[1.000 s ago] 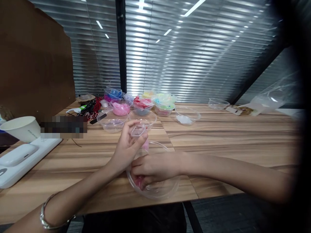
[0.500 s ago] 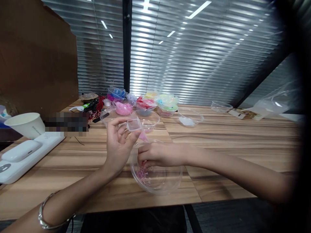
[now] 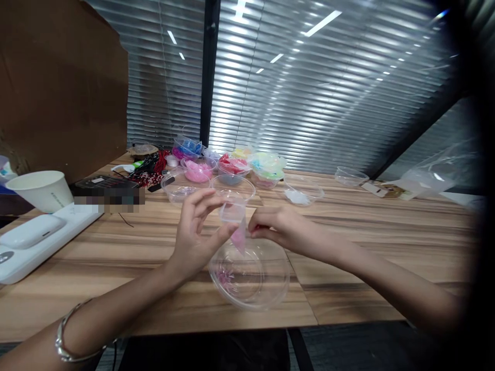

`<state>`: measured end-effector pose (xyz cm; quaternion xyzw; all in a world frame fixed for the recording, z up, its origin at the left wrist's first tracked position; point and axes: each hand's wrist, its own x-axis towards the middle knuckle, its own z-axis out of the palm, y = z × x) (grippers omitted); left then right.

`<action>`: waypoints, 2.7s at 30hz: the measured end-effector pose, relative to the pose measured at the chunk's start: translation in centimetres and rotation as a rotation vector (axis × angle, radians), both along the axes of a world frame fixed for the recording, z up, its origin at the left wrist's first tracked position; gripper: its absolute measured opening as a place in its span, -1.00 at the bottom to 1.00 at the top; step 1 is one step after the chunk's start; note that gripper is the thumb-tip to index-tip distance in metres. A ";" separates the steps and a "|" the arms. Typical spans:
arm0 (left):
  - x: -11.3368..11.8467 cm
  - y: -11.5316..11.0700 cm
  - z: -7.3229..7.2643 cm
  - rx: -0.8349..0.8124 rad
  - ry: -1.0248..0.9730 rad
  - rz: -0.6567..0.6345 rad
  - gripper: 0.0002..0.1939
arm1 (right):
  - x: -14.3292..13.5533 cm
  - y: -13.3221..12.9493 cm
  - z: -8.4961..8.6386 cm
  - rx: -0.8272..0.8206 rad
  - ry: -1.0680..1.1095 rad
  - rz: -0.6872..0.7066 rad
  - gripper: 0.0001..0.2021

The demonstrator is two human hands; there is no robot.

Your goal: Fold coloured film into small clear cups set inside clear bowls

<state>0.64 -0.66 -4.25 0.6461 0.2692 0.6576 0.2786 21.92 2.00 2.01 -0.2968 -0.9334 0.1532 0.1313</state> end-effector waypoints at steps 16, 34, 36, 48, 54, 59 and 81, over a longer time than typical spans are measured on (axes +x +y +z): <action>-0.6 0.1 0.3 -0.101 0.433 -0.183 -0.30 | -0.6 -1.7 3.1 0.089 0.266 -0.054 -0.90; -0.4 0.1 0.6 -0.168 0.411 -0.194 -0.31 | -0.4 -1.8 3.6 0.193 0.050 0.067 -0.81; -0.4 0.0 0.6 -0.186 0.398 -0.209 -0.31 | -0.3 -1.8 3.6 0.204 0.059 0.078 -0.77; -0.4 0.0 0.8 -0.213 0.382 -0.256 -0.31 | -0.2 -2.1 4.0 0.098 0.058 0.065 -0.76; -0.3 -0.2 0.9 -0.220 0.374 -0.245 -0.32 | -0.2 -2.1 4.0 0.080 0.092 0.124 -0.67; -0.2 0.0 0.8 -0.259 0.306 -0.243 -0.33 | 0.1 -3.1 4.4 0.118 0.232 0.015 -0.75; -0.1 0.5 -0.3 -0.298 0.293 0.033 -0.53 | -4.5 -0.6 -2.7 -0.170 -0.274 0.367 -0.68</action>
